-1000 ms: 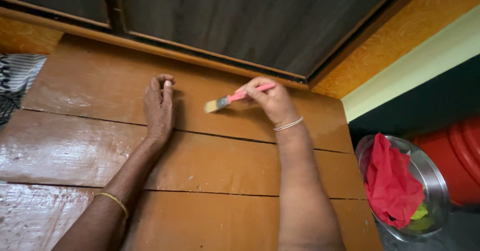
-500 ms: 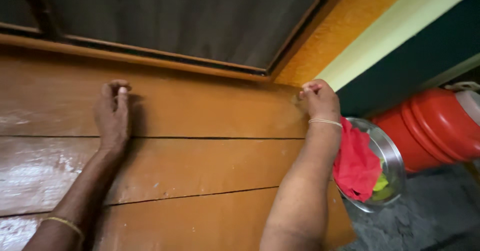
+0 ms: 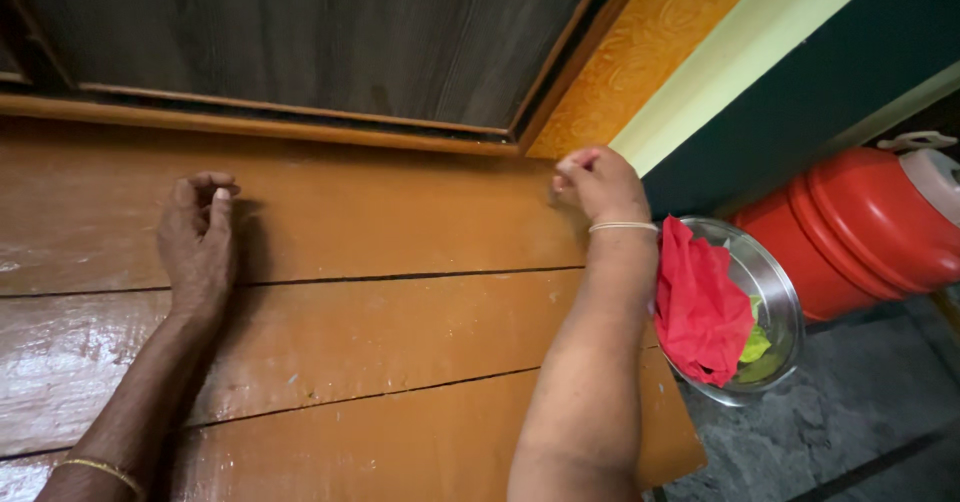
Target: The person cleans a wooden bench by first brushing between the slats with a paintbrush and then wiping the surface with a purple cloth.
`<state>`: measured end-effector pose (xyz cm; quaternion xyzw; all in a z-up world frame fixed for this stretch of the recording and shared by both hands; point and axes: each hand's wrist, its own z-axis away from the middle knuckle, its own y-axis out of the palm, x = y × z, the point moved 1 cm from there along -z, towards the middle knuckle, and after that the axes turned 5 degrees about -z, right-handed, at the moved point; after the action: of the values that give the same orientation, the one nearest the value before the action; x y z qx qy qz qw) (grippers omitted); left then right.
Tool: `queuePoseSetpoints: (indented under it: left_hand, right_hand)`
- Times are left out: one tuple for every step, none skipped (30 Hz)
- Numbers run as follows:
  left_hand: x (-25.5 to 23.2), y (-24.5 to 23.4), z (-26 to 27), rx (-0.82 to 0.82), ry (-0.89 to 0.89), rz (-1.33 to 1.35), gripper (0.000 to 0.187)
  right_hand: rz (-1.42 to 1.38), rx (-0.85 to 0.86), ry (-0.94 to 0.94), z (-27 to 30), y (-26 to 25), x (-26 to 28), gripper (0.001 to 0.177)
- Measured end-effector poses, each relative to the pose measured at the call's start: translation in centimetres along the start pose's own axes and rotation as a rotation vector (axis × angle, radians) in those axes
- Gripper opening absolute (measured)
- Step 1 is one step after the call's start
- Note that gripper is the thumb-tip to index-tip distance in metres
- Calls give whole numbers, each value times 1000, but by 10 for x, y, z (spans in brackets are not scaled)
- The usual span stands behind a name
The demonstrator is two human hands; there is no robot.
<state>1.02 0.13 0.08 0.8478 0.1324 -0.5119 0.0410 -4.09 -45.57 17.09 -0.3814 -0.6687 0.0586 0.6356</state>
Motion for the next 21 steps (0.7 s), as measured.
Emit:
queuePoseSetpoints:
  left_hand:
    - [0,1,-1,2,-7,-27,13]
    - [0,2,-1,5,-14,-54,13]
    - [-1,2,0,5,-14,-56,13]
    - [-2,1,1,5,6,-79,13]
    - [-3,0,1,3,27,-100,12]
    - [-3,0,0,1,27,-101,12]
    - [-4,1,-1,4,23,-123,12]
    - [-4,0,-2,8,18,-145,12]
    - [-5,0,-1,4,17,-146,12]
    - [-5,1,0,-2,0,-127,12]
    - [-4,1,0,-7,-18,-108,13]
    - [-3,1,0,-8,-19,-108,13]
    - [-2,1,-1,-10,4,-95,12]
    - [0,2,-1,-11,27,-81,11]
    - [2,2,-1,-11,25,-79,11]
    - [4,3,0,-6,22,-46,11]
    - [6,3,0,3,21,-12,11]
    - [7,3,0,8,21,-10,11]
    - [7,2,0,7,24,-79,11]
    - [7,1,0,7,28,-147,11]
    - [7,1,0,18,28,-144,11]
  right_hand:
    - [-195,161,15,2,10,11,8]
    - [-390,322,30,6,19,23,8]
    - [-391,323,31,12,26,35,8]
    - [-311,420,-17,17,33,47,9]
    - [-228,516,-68,23,41,59,11]
    - [-228,518,-69,28,50,70,11]
    - [-320,648,-91,34,60,80,10]
    - [-411,778,-112,39,67,88,9]
    - [-411,781,-113,42,70,93,9]
    - [-402,821,-120,45,74,96,9]
    - [-394,860,-125,46,76,97,9]
    - [-394,862,-125,44,73,96,9]
    - [-379,810,-75,40,65,91,9]
    - [-363,757,-25,36,56,85,9]
    - [-361,757,-23,32,46,77,9]
    - [-295,603,37,27,32,67,9]
    - [-230,446,98,23,18,55,8]
    - [-230,442,102,19,6,44,8]
    - [-199,333,148,16,-8,31,7]
    - [-168,225,194,14,-20,19,7]
    - [-169,216,202,10,-29,8,7]
